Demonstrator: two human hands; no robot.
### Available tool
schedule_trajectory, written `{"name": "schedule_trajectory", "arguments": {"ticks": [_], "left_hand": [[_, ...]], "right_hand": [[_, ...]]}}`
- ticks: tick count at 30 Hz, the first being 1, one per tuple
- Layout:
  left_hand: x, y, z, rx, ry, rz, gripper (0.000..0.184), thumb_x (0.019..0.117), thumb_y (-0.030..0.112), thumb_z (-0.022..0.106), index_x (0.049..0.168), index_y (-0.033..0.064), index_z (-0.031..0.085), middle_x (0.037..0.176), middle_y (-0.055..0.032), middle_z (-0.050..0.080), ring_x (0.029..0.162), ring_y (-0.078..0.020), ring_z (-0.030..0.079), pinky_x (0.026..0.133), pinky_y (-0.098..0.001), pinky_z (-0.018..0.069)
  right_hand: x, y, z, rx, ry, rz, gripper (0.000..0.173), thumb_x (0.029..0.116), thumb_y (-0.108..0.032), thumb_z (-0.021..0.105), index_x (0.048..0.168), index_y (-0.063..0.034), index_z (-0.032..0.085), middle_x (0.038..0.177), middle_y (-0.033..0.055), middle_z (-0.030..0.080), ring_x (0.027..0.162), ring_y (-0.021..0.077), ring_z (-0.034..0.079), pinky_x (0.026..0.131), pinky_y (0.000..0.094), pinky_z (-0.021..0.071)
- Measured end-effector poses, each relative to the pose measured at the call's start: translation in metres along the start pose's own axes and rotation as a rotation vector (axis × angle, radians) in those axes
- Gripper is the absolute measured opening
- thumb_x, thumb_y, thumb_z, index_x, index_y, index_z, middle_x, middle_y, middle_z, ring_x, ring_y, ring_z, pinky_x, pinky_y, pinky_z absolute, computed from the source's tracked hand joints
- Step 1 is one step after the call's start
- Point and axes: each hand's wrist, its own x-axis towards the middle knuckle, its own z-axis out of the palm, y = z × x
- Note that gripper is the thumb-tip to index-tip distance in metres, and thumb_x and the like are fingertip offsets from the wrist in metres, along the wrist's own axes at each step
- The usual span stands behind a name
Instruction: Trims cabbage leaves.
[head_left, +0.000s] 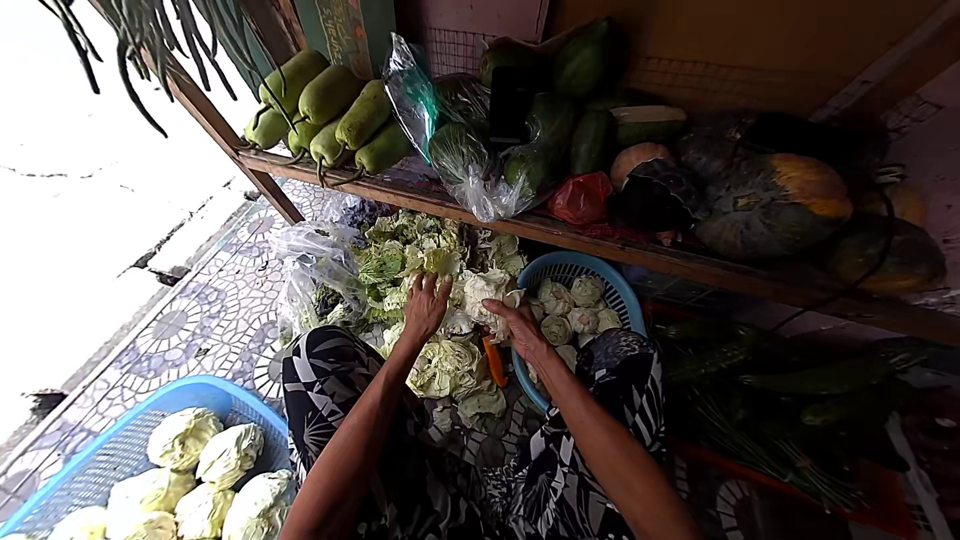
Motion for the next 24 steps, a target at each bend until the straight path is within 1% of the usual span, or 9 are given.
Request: {"name": "schedule_trajectory", "arguments": {"ticks": [1, 3, 5, 7, 9, 12, 15, 18, 24], "left_hand": [[-0.007, 0.007, 0.001, -0.165, -0.085, -0.024, 0.068, 0.1084, 0.049, 0.037, 0.158, 0.0027, 0.033, 0.163, -0.0266, 0.026, 0.149, -0.0414, 0.031, 0.117, -0.0578, 0.0313], [-0.021, 0.022, 0.004, -0.525, -0.193, -0.105, 0.068, 0.1080, 0.050, 0.037, 0.161, 0.0093, 0.023, 0.157, -0.0220, 0.037, 0.134, -0.0341, 0.051, 0.100, -0.0529, 0.0505], [-0.028, 0.032, 0.001, -0.838, -0.182, -0.127, 0.062, 0.1100, 0.049, 0.028, 0.157, 0.0091, 0.025, 0.142, -0.0216, 0.051, 0.115, -0.0307, 0.064, 0.087, -0.0474, 0.0595], [-0.030, 0.040, -0.009, -0.996, -0.124, -0.104, 0.063, 0.1100, 0.051, 0.019, 0.154, 0.0077, 0.030, 0.135, -0.0194, 0.057, 0.112, -0.0272, 0.066, 0.087, -0.0436, 0.0594], [-0.028, 0.040, -0.014, -1.031, -0.075, -0.048, 0.065, 0.1084, 0.052, 0.021, 0.154, 0.0060, 0.029, 0.136, -0.0181, 0.058, 0.113, -0.0255, 0.066, 0.089, -0.0430, 0.0590], [-0.022, 0.036, -0.017, -0.879, -0.018, 0.024, 0.087, 0.0951, 0.053, 0.054, 0.159, 0.0064, 0.017, 0.144, -0.0178, 0.051, 0.118, -0.0235, 0.063, 0.091, -0.0417, 0.0593], [-0.021, 0.036, -0.016, -0.664, 0.070, 0.054, 0.110, 0.0773, 0.040, 0.082, 0.161, 0.0081, 0.018, 0.157, -0.0207, 0.035, 0.130, -0.0246, 0.053, 0.100, -0.0408, 0.0527], [-0.022, 0.039, -0.009, -0.702, 0.124, 0.039, 0.084, 0.0862, 0.030, 0.075, 0.154, 0.0043, 0.032, 0.142, -0.0195, 0.051, 0.106, -0.0192, 0.065, 0.080, -0.0347, 0.0582], [-0.022, 0.042, -0.003, -0.866, 0.110, 0.008, 0.068, 0.0970, 0.029, 0.060, 0.155, 0.0057, 0.033, 0.133, -0.0155, 0.059, 0.101, -0.0197, 0.069, 0.080, -0.0374, 0.0617]], "right_hand": [[-0.001, -0.002, 0.001, -0.071, -0.007, -0.037, 0.096, 0.0805, -0.019, 0.084, 0.154, -0.0017, 0.024, 0.133, 0.0224, 0.054, 0.105, 0.0232, 0.066, 0.084, 0.0359, 0.0592], [-0.006, -0.016, 0.006, -0.199, -0.096, -0.091, 0.112, 0.0717, -0.019, 0.089, 0.158, -0.0035, 0.018, 0.148, 0.0227, 0.045, 0.127, 0.0213, 0.056, 0.102, 0.0337, 0.0508], [-0.007, -0.036, 0.008, -0.301, -0.236, -0.116, 0.120, 0.0665, -0.020, 0.090, 0.160, -0.0064, 0.015, 0.151, 0.0230, 0.041, 0.126, 0.0211, 0.056, 0.099, 0.0334, 0.0533], [-0.001, -0.052, 0.008, -0.280, -0.361, -0.157, 0.110, 0.0712, -0.023, 0.084, 0.159, -0.0053, 0.019, 0.150, 0.0187, 0.044, 0.129, 0.0168, 0.054, 0.103, 0.0301, 0.0493], [0.009, -0.059, 0.011, -0.190, -0.433, -0.210, 0.098, 0.0793, -0.027, 0.076, 0.157, -0.0006, 0.022, 0.147, 0.0150, 0.046, 0.128, 0.0108, 0.051, 0.105, 0.0253, 0.0451], [0.020, -0.060, 0.021, -0.244, -0.419, -0.301, 0.096, 0.0799, -0.024, 0.078, 0.157, 0.0028, 0.025, 0.150, 0.0184, 0.045, 0.129, 0.0124, 0.053, 0.106, 0.0256, 0.0466], [0.025, -0.051, 0.022, -0.341, -0.394, -0.377, 0.097, 0.0805, -0.019, 0.081, 0.157, 0.0055, 0.027, 0.156, 0.0229, 0.039, 0.139, 0.0175, 0.047, 0.113, 0.0282, 0.0412], [0.028, -0.050, 0.016, -0.342, -0.400, -0.390, 0.098, 0.0788, -0.020, 0.081, 0.157, 0.0051, 0.028, 0.157, 0.0206, 0.039, 0.138, 0.0170, 0.047, 0.113, 0.0283, 0.0406], [0.031, -0.043, 0.002, -0.105, -0.412, -0.295, 0.113, 0.0708, -0.041, 0.084, 0.156, 0.0035, 0.025, 0.143, 0.0128, 0.053, 0.123, 0.0113, 0.057, 0.101, 0.0282, 0.0507]]}}
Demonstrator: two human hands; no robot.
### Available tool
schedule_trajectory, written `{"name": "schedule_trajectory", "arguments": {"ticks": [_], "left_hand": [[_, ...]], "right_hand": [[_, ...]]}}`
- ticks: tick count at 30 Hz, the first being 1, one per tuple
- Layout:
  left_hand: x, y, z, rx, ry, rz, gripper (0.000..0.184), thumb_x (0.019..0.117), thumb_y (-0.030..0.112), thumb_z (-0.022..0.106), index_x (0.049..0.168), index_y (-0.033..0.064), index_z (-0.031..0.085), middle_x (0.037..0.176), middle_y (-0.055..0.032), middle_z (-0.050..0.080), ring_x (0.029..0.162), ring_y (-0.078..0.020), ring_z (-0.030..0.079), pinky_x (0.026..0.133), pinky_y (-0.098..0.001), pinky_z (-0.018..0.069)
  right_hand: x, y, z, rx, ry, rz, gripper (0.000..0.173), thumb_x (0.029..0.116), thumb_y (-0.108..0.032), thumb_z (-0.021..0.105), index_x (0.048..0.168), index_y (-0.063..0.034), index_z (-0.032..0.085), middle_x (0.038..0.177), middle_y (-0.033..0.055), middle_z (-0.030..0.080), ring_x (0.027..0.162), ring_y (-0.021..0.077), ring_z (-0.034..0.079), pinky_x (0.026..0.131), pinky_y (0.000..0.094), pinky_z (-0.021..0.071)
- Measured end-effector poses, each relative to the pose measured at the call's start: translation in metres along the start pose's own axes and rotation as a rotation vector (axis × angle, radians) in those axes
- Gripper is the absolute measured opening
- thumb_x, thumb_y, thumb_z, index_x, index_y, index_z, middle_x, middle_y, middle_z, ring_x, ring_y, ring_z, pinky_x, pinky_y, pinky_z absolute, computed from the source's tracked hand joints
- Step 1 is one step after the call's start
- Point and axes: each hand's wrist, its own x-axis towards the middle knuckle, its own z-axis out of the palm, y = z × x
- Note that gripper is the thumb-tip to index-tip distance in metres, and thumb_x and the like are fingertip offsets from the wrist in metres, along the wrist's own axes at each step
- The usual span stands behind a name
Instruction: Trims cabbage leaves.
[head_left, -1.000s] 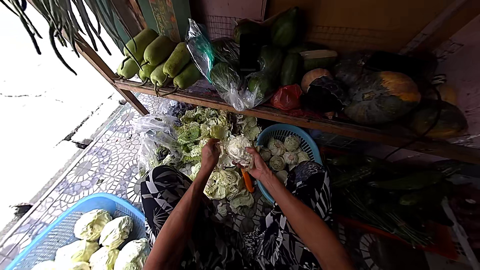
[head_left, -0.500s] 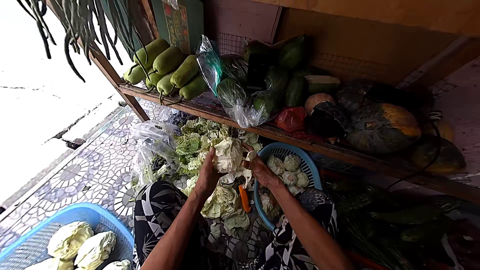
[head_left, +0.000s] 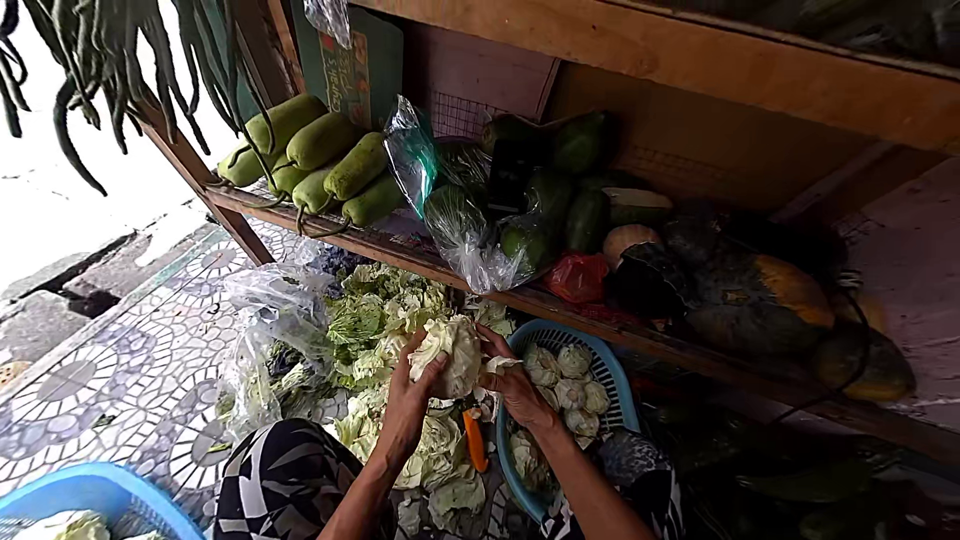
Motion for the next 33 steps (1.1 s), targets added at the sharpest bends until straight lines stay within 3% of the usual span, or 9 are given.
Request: {"name": "schedule_trajectory", "arguments": {"ticks": [6, 11, 15, 18, 20, 23, 27, 30, 33], "left_hand": [[0.000, -0.009, 0.001, 0.233, 0.006, 0.069, 0.063, 0.0974, 0.035, 0.060, 0.150, 0.0048, 0.045, 0.147, -0.0155, 0.052, 0.119, -0.0171, 0.062, 0.096, -0.0373, 0.0540], [0.001, -0.006, -0.001, 0.139, 0.054, 0.014, 0.048, 0.1050, 0.031, 0.047, 0.136, -0.0024, 0.058, 0.139, -0.0160, 0.059, 0.118, -0.0163, 0.063, 0.096, -0.0370, 0.0537], [0.004, -0.005, 0.001, -0.010, 0.163, -0.057, 0.036, 0.1105, 0.024, 0.043, 0.122, -0.0049, 0.061, 0.103, -0.0103, 0.069, 0.086, -0.0129, 0.069, 0.074, -0.0314, 0.0595], [0.009, -0.002, -0.001, -0.133, 0.277, -0.154, 0.036, 0.1118, 0.027, 0.040, 0.129, -0.0011, 0.055, 0.113, -0.0144, 0.069, 0.086, -0.0211, 0.071, 0.068, -0.0371, 0.0602], [0.011, 0.000, -0.005, -0.031, 0.311, -0.168, 0.046, 0.1082, 0.025, 0.051, 0.147, 0.0025, 0.042, 0.139, -0.0195, 0.052, 0.110, -0.0298, 0.064, 0.083, -0.0457, 0.0577], [0.017, -0.010, -0.013, 0.293, 0.197, -0.031, 0.094, 0.0930, 0.045, 0.068, 0.161, 0.0008, 0.021, 0.162, -0.0311, 0.022, 0.146, -0.0446, 0.030, 0.113, -0.0624, 0.0317], [0.011, -0.010, 0.001, 0.206, -0.191, -0.201, 0.083, 0.0981, 0.050, 0.054, 0.161, 0.0117, 0.016, 0.146, -0.0209, 0.048, 0.121, -0.0298, 0.061, 0.092, -0.0483, 0.0566], [0.011, -0.015, 0.004, 0.049, -0.209, -0.227, 0.083, 0.0942, 0.045, 0.061, 0.157, 0.0084, 0.022, 0.133, -0.0186, 0.058, 0.109, -0.0258, 0.067, 0.086, -0.0435, 0.0602], [0.011, -0.012, 0.004, -0.070, -0.229, -0.215, 0.080, 0.0945, 0.048, 0.052, 0.157, 0.0091, 0.020, 0.131, -0.0144, 0.060, 0.110, -0.0212, 0.066, 0.087, -0.0405, 0.0598]], "right_hand": [[-0.009, 0.009, 0.015, 0.037, 0.079, 0.062, 0.111, 0.0727, -0.035, 0.083, 0.158, 0.0016, 0.021, 0.151, 0.0161, 0.044, 0.130, 0.0116, 0.052, 0.106, 0.0270, 0.0469], [-0.012, 0.004, 0.018, -0.142, 0.114, 0.066, 0.106, 0.0715, -0.026, 0.084, 0.157, -0.0008, 0.027, 0.152, 0.0189, 0.043, 0.131, 0.0170, 0.052, 0.106, 0.0309, 0.0470], [-0.011, -0.002, 0.018, -0.084, 0.165, 0.115, 0.102, 0.0682, -0.016, 0.084, 0.154, -0.0027, 0.031, 0.146, 0.0175, 0.048, 0.125, 0.0162, 0.056, 0.102, 0.0295, 0.0501], [-0.009, -0.006, 0.011, 0.031, 0.207, 0.129, 0.096, 0.0668, -0.019, 0.079, 0.150, -0.0019, 0.034, 0.134, 0.0142, 0.054, 0.114, 0.0140, 0.060, 0.094, 0.0292, 0.0533], [-0.007, -0.007, 0.006, 0.121, 0.239, 0.125, 0.085, 0.0681, -0.019, 0.076, 0.143, -0.0017, 0.040, 0.124, 0.0110, 0.058, 0.103, 0.0118, 0.063, 0.086, 0.0287, 0.0560], [-0.005, -0.008, -0.001, 0.011, 0.186, 0.059, 0.086, 0.0685, -0.021, 0.077, 0.144, 0.0017, 0.041, 0.130, 0.0132, 0.056, 0.111, 0.0119, 0.061, 0.092, 0.0277, 0.0539], [-0.006, -0.009, -0.006, -0.248, 0.056, -0.024, 0.084, 0.0729, -0.022, 0.082, 0.144, 0.0050, 0.047, 0.142, 0.0184, 0.054, 0.122, 0.0167, 0.058, 0.102, 0.0315, 0.0501], [-0.005, -0.001, -0.008, -0.134, 0.124, -0.090, 0.051, 0.0868, -0.018, 0.066, 0.132, 0.0046, 0.060, 0.132, 0.0120, 0.062, 0.119, 0.0112, 0.058, 0.103, 0.0293, 0.0478], [0.001, -0.001, -0.009, 0.100, 0.312, -0.062, 0.026, 0.0967, -0.008, 0.056, 0.118, 0.0041, 0.065, 0.110, 0.0088, 0.072, 0.101, 0.0101, 0.067, 0.087, 0.0270, 0.0564]]}}
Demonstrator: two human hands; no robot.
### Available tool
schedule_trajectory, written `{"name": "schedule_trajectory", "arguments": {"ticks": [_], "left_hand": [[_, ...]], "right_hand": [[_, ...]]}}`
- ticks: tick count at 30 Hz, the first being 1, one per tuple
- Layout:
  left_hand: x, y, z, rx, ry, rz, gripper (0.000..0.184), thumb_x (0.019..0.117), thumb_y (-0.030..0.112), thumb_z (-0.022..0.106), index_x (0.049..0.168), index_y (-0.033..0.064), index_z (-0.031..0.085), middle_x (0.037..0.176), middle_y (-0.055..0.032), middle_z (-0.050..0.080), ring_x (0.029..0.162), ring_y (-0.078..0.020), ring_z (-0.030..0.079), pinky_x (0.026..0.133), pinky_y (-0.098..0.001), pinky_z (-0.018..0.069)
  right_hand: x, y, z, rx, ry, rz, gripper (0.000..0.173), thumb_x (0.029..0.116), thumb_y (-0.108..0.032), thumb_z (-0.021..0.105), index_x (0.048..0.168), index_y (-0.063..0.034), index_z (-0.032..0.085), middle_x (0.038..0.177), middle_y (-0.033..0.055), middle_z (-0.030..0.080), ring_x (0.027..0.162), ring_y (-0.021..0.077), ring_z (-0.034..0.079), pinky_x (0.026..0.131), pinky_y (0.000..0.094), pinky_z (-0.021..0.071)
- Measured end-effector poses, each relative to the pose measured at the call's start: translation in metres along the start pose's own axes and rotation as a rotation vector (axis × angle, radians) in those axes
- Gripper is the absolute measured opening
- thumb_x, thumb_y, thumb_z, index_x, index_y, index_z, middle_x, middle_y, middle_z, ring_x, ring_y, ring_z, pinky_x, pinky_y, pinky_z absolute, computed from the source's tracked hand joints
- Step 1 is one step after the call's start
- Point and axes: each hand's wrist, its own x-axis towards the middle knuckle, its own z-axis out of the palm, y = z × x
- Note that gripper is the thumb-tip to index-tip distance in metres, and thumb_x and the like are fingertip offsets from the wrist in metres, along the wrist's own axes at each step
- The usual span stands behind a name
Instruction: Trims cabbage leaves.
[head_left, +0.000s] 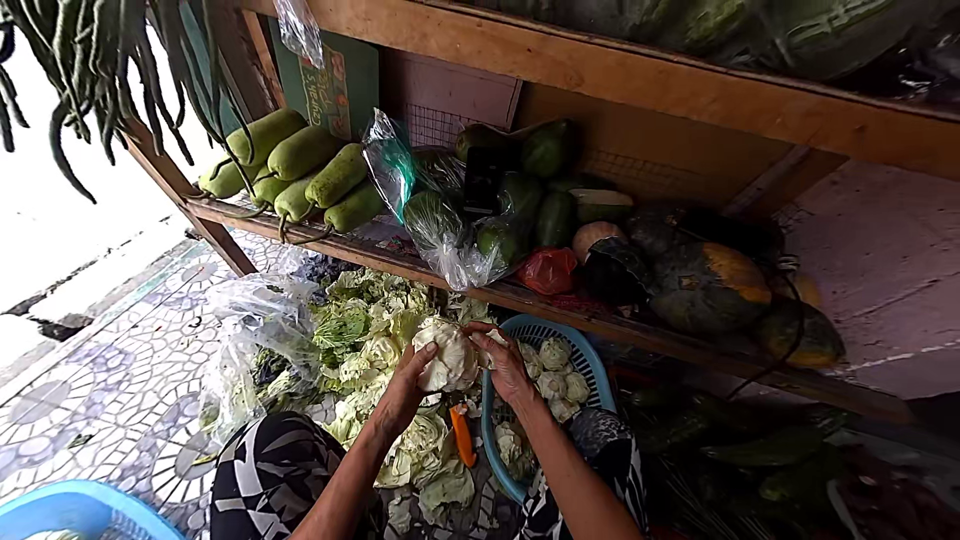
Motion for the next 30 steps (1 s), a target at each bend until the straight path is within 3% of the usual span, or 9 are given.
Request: {"name": "schedule_trajectory", "arguments": {"ticks": [3, 7, 9, 12, 16, 21, 25, 27, 30], "left_hand": [[-0.004, 0.002, 0.002, -0.095, -0.018, 0.030, 0.079, 0.0917, 0.047, 0.050, 0.155, 0.0092, 0.021, 0.129, -0.0108, 0.060, 0.110, -0.0170, 0.065, 0.090, -0.0377, 0.0580], [-0.005, 0.002, 0.004, -0.123, 0.010, 0.070, 0.074, 0.0909, 0.042, 0.049, 0.152, 0.0083, 0.025, 0.125, -0.0082, 0.061, 0.106, -0.0136, 0.065, 0.087, -0.0343, 0.0581], [-0.006, 0.003, 0.006, -0.146, 0.053, 0.097, 0.063, 0.0942, 0.039, 0.042, 0.147, 0.0069, 0.030, 0.120, -0.0085, 0.063, 0.102, -0.0141, 0.067, 0.084, -0.0349, 0.0588], [0.003, -0.003, 0.001, -0.166, 0.125, 0.188, 0.088, 0.0873, 0.042, 0.055, 0.157, 0.0071, 0.012, 0.135, -0.0142, 0.054, 0.113, -0.0168, 0.062, 0.093, -0.0364, 0.0558], [0.016, -0.016, -0.008, 0.089, 0.162, 0.307, 0.119, 0.0722, 0.049, 0.078, 0.158, 0.0027, 0.009, 0.149, -0.0204, 0.042, 0.129, -0.0214, 0.054, 0.102, -0.0384, 0.0512], [0.002, -0.009, -0.001, 0.004, 0.155, 0.068, 0.089, 0.0953, 0.031, 0.066, 0.157, 0.0076, 0.006, 0.134, -0.0232, 0.053, 0.107, -0.0297, 0.067, 0.080, -0.0448, 0.0611], [-0.014, 0.007, 0.003, -0.248, 0.147, 0.048, 0.048, 0.1064, 0.040, 0.035, 0.139, 0.0056, 0.043, 0.110, -0.0143, 0.069, 0.093, -0.0238, 0.071, 0.079, -0.0411, 0.0614], [-0.020, 0.014, 0.001, -0.296, 0.179, 0.078, 0.048, 0.1059, 0.036, 0.038, 0.142, 0.0052, 0.039, 0.114, -0.0150, 0.067, 0.096, -0.0238, 0.070, 0.081, -0.0404, 0.0613], [-0.026, 0.023, -0.004, -0.316, 0.245, 0.097, 0.053, 0.1028, 0.031, 0.043, 0.148, 0.0065, 0.031, 0.117, -0.0146, 0.065, 0.098, -0.0227, 0.070, 0.080, -0.0382, 0.0617]], "right_hand": [[0.003, -0.005, 0.007, 0.101, 0.165, 0.115, 0.015, 0.1020, -0.007, 0.056, 0.109, 0.0006, 0.066, 0.096, 0.0075, 0.071, 0.083, 0.0105, 0.067, 0.067, 0.0251, 0.0559], [0.005, -0.009, 0.014, 0.237, 0.257, 0.188, 0.010, 0.1028, -0.005, 0.055, 0.109, -0.0013, 0.062, 0.092, 0.0066, 0.069, 0.078, 0.0100, 0.066, 0.068, 0.0235, 0.0554], [0.005, -0.008, 0.014, 0.264, 0.265, 0.210, 0.026, 0.1049, -0.008, 0.052, 0.130, -0.0032, 0.052, 0.109, 0.0109, 0.067, 0.092, 0.0154, 0.068, 0.078, 0.0301, 0.0582], [-0.003, -0.004, 0.014, 0.164, 0.130, 0.440, 0.062, 0.1097, -0.033, 0.045, 0.161, -0.0131, 0.016, 0.156, 0.0243, 0.035, 0.133, 0.0390, 0.048, 0.099, 0.0576, 0.0473], [-0.014, 0.009, 0.025, 0.151, -0.193, 0.565, 0.073, 0.1063, -0.061, 0.018, 0.163, -0.0145, 0.013, 0.156, 0.0244, 0.037, 0.130, 0.0404, 0.052, 0.097, 0.0602, 0.0487], [-0.016, -0.007, 0.013, -0.068, -0.309, 0.390, 0.060, 0.1062, -0.028, 0.048, 0.157, -0.0083, 0.023, 0.138, 0.0185, 0.052, 0.113, 0.0276, 0.062, 0.085, 0.0469, 0.0574], [0.017, -0.073, -0.001, -0.553, -0.545, 0.317, 0.048, 0.1029, -0.029, 0.055, 0.140, 0.0019, 0.052, 0.129, 0.0151, 0.062, 0.110, 0.0190, 0.063, 0.091, 0.0389, 0.0530], [0.054, -0.101, -0.006, -0.731, -0.396, 0.258, 0.038, 0.1056, -0.026, 0.057, 0.127, 0.0047, 0.062, 0.115, 0.0152, 0.067, 0.098, 0.0170, 0.064, 0.088, 0.0347, 0.0515], [0.135, -0.115, -0.025, -0.781, -0.057, 0.032, 0.027, 0.0998, -0.009, 0.063, 0.120, 0.0060, 0.053, 0.104, 0.0177, 0.061, 0.084, 0.0210, 0.063, 0.074, 0.0367, 0.0552]]}}
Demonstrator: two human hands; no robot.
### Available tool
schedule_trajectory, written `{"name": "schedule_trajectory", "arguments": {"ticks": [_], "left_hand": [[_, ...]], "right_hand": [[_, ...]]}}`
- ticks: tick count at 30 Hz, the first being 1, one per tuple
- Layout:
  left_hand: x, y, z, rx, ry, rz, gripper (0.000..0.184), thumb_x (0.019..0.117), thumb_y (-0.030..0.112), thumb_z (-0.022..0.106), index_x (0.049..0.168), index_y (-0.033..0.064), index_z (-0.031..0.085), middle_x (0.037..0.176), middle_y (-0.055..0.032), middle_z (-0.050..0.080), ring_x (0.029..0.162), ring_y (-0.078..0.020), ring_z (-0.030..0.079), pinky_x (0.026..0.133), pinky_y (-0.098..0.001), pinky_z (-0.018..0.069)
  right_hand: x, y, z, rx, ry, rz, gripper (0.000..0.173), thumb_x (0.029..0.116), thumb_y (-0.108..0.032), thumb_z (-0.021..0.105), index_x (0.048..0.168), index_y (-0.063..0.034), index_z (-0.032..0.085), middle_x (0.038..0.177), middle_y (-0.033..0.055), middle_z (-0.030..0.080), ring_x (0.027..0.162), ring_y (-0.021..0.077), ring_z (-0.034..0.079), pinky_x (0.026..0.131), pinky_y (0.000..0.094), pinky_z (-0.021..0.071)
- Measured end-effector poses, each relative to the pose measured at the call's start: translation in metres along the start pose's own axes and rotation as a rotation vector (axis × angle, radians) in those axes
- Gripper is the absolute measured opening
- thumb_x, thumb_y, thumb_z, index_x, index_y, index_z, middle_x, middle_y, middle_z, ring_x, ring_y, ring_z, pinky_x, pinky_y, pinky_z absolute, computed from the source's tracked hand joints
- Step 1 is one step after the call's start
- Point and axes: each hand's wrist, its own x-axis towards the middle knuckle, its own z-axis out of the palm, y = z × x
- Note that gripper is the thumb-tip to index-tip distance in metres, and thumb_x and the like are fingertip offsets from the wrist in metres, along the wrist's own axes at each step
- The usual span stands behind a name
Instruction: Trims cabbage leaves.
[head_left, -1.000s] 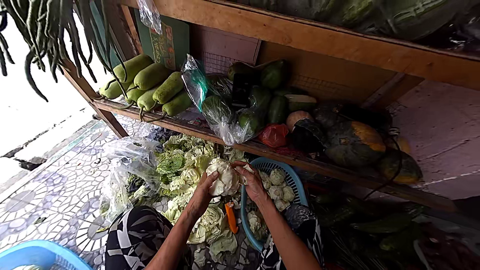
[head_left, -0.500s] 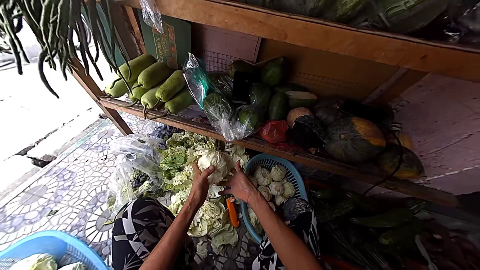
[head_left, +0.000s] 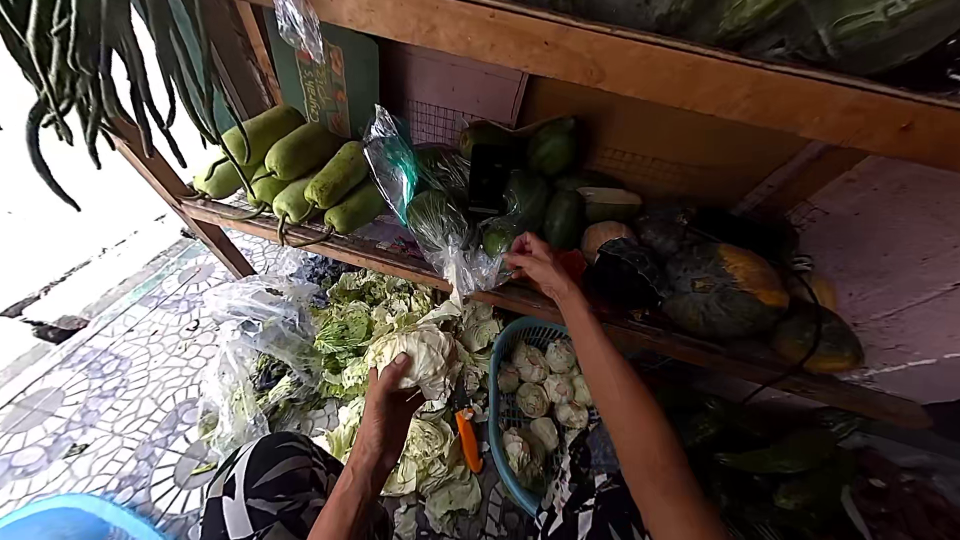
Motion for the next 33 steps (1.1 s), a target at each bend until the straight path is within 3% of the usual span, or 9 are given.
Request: {"name": "schedule_trajectory", "arguments": {"ticks": [2, 4, 8, 11, 16, 21, 26, 30, 33], "left_hand": [[-0.002, 0.006, -0.003, -0.023, 0.038, -0.001, 0.049, 0.1025, 0.032, 0.043, 0.143, 0.0064, 0.035, 0.114, -0.0130, 0.066, 0.096, -0.0217, 0.071, 0.078, -0.0376, 0.0621], [-0.004, 0.012, -0.005, -0.031, 0.092, -0.009, 0.048, 0.1027, 0.032, 0.043, 0.143, 0.0067, 0.035, 0.113, -0.0130, 0.067, 0.095, -0.0217, 0.072, 0.077, -0.0374, 0.0628], [-0.008, 0.025, -0.006, 0.009, 0.199, -0.028, 0.061, 0.0997, 0.030, 0.045, 0.151, 0.0084, 0.020, 0.116, -0.0113, 0.063, 0.095, -0.0189, 0.070, 0.076, -0.0362, 0.0622], [-0.009, 0.031, -0.007, 0.019, 0.188, -0.017, 0.063, 0.0941, 0.029, 0.049, 0.146, 0.0096, 0.020, 0.111, -0.0035, 0.062, 0.094, -0.0132, 0.069, 0.078, -0.0349, 0.0618], [-0.009, 0.029, -0.010, -0.021, 0.144, 0.016, 0.062, 0.0898, 0.027, 0.059, 0.139, 0.0103, 0.025, 0.107, 0.0023, 0.066, 0.092, -0.0102, 0.071, 0.081, -0.0349, 0.0626], [-0.010, 0.025, -0.007, -0.048, 0.136, -0.012, 0.064, 0.0882, 0.026, 0.062, 0.138, 0.0101, 0.025, 0.108, 0.0016, 0.066, 0.093, -0.0106, 0.071, 0.082, -0.0352, 0.0625], [-0.013, 0.024, -0.008, -0.059, 0.116, 0.010, 0.067, 0.0860, 0.025, 0.068, 0.136, 0.0103, 0.026, 0.109, 0.0014, 0.066, 0.095, -0.0099, 0.071, 0.084, -0.0345, 0.0622], [-0.013, 0.027, -0.006, -0.014, 0.155, 0.001, 0.072, 0.0868, 0.025, 0.062, 0.143, 0.0089, 0.019, 0.112, -0.0012, 0.062, 0.096, -0.0099, 0.069, 0.082, -0.0335, 0.0620], [-0.011, 0.027, -0.004, 0.030, 0.175, 0.018, 0.077, 0.0872, 0.026, 0.061, 0.148, 0.0087, 0.016, 0.118, -0.0060, 0.059, 0.097, -0.0135, 0.069, 0.079, -0.0348, 0.0627]], "right_hand": [[0.052, -0.002, -0.014, -0.149, 0.216, -0.027, 0.027, 0.0948, 0.001, 0.061, 0.118, 0.0108, 0.052, 0.112, 0.0279, 0.058, 0.095, 0.0341, 0.062, 0.082, 0.0483, 0.0528], [0.088, -0.009, -0.022, -0.321, 0.333, -0.060, 0.031, 0.0937, 0.006, 0.055, 0.124, 0.0115, 0.051, 0.125, 0.0328, 0.057, 0.117, 0.0418, 0.059, 0.098, 0.0541, 0.0472], [0.151, 0.001, -0.018, -0.439, 0.465, -0.256, 0.071, 0.0830, 0.011, 0.061, 0.150, 0.0036, 0.039, 0.138, 0.0243, 0.058, 0.132, 0.0434, 0.051, 0.109, 0.0561, 0.0415], [0.176, 0.004, -0.005, -0.508, 0.522, -0.288, 0.079, 0.0816, 0.011, 0.064, 0.154, 0.0010, 0.034, 0.146, 0.0196, 0.055, 0.139, 0.0421, 0.046, 0.114, 0.0556, 0.0373], [0.194, 0.004, 0.005, -0.606, 0.583, -0.307, 0.070, 0.0848, 0.011, 0.059, 0.152, -0.0020, 0.042, 0.145, 0.0217, 0.055, 0.137, 0.0478, 0.045, 0.106, 0.0646, 0.0365], [0.198, 0.007, 0.007, -0.631, 0.539, -0.321, 0.072, 0.0825, 0.015, 0.058, 0.150, -0.0033, 0.044, 0.145, 0.0184, 0.056, 0.136, 0.0471, 0.045, 0.106, 0.0646, 0.0356], [0.200, 0.007, 0.006, -0.675, 0.508, -0.279, 0.072, 0.0828, 0.013, 0.060, 0.150, -0.0041, 0.044, 0.147, 0.0211, 0.053, 0.137, 0.0480, 0.044, 0.105, 0.0637, 0.0370], [0.187, 0.005, 0.007, -0.633, 0.809, -0.349, 0.062, 0.0887, 0.006, 0.054, 0.149, -0.0068, 0.049, 0.140, 0.0295, 0.054, 0.129, 0.0487, 0.051, 0.102, 0.0565, 0.0433], [0.161, 0.007, 0.015, -0.498, 1.035, -0.643, 0.041, 0.0931, 0.004, 0.049, 0.134, 0.0070, 0.055, 0.128, 0.0295, 0.061, 0.122, 0.0471, 0.057, 0.103, 0.0504, 0.0473]]}}
